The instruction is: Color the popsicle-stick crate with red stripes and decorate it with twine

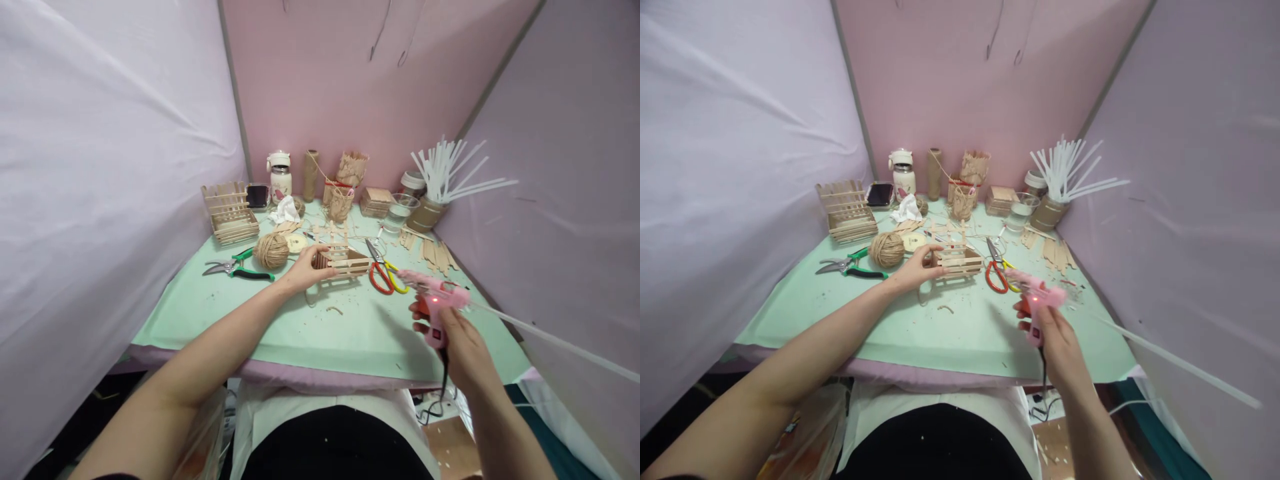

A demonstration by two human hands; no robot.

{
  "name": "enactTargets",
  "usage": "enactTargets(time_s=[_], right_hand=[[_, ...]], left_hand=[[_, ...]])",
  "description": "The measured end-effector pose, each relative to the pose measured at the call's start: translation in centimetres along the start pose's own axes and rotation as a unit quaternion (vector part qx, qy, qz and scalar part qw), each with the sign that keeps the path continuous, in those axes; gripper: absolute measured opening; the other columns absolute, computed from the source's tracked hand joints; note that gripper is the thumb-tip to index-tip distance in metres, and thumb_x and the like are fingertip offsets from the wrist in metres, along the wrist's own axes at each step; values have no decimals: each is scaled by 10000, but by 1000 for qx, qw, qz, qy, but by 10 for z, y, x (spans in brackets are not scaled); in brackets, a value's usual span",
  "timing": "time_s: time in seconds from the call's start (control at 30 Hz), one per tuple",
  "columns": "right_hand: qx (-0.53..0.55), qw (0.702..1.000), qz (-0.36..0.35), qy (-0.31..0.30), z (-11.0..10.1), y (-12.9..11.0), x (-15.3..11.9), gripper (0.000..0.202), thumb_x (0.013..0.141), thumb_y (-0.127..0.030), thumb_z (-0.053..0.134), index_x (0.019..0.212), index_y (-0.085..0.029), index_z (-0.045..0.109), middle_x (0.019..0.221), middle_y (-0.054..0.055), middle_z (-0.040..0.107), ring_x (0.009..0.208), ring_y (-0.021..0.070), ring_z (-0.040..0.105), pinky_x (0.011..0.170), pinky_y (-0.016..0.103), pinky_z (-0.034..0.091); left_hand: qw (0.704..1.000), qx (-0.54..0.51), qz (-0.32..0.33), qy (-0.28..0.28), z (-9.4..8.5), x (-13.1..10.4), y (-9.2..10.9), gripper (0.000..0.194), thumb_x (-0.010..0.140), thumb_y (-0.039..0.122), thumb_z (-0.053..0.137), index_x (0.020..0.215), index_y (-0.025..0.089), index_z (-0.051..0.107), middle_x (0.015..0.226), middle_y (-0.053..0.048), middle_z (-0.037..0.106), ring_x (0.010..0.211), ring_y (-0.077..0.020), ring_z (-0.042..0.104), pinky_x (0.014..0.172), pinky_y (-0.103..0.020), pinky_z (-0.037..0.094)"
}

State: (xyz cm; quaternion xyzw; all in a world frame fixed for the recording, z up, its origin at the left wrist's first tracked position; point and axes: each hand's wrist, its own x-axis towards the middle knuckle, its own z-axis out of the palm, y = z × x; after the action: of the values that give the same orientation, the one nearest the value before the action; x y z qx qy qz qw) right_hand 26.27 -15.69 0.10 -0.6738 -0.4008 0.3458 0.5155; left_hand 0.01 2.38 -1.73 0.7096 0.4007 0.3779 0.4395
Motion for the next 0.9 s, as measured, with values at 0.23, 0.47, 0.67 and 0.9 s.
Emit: enactTargets(time_s=[0.23,0.47,0.67,0.9], right_hand=[[-28,988,-92,-118,59,-37,-18,493,887,-622,451,956,-182,662,900,78,664,714,152,566,560,249,444],[-52,985,-106,-127,68,-41,-13,477,906,-613,421,950,-191,639,838,50,615,711,146,539,599,260,437],[-64,982,-122,-131,68,-43,-14,469,913,-606,412,939,-193,632,847,49,620,696,141,527,600,262,429],[-77,982,-112,-127,68,-38,-11,477,920,-613,396,963,-203,636,790,26,581,691,140,518,610,264,407]], left_hand=[[1000,13,-19,1,1,-5,10,646,670,444,769,1230,202,558,1269,-122,508,1058,-230,576,991,-422,452],[999,35,-12,3,5,-7,13,658,655,371,771,1255,214,550,1296,-124,467,1215,-261,501,1078,-419,386],[999,42,-1,-1,6,-8,15,616,650,366,771,1214,220,568,1274,-111,468,1222,-257,495,1073,-411,395],[999,41,15,-1,6,-9,18,575,654,375,766,1181,224,589,1226,-90,504,1196,-254,515,1057,-404,411]])
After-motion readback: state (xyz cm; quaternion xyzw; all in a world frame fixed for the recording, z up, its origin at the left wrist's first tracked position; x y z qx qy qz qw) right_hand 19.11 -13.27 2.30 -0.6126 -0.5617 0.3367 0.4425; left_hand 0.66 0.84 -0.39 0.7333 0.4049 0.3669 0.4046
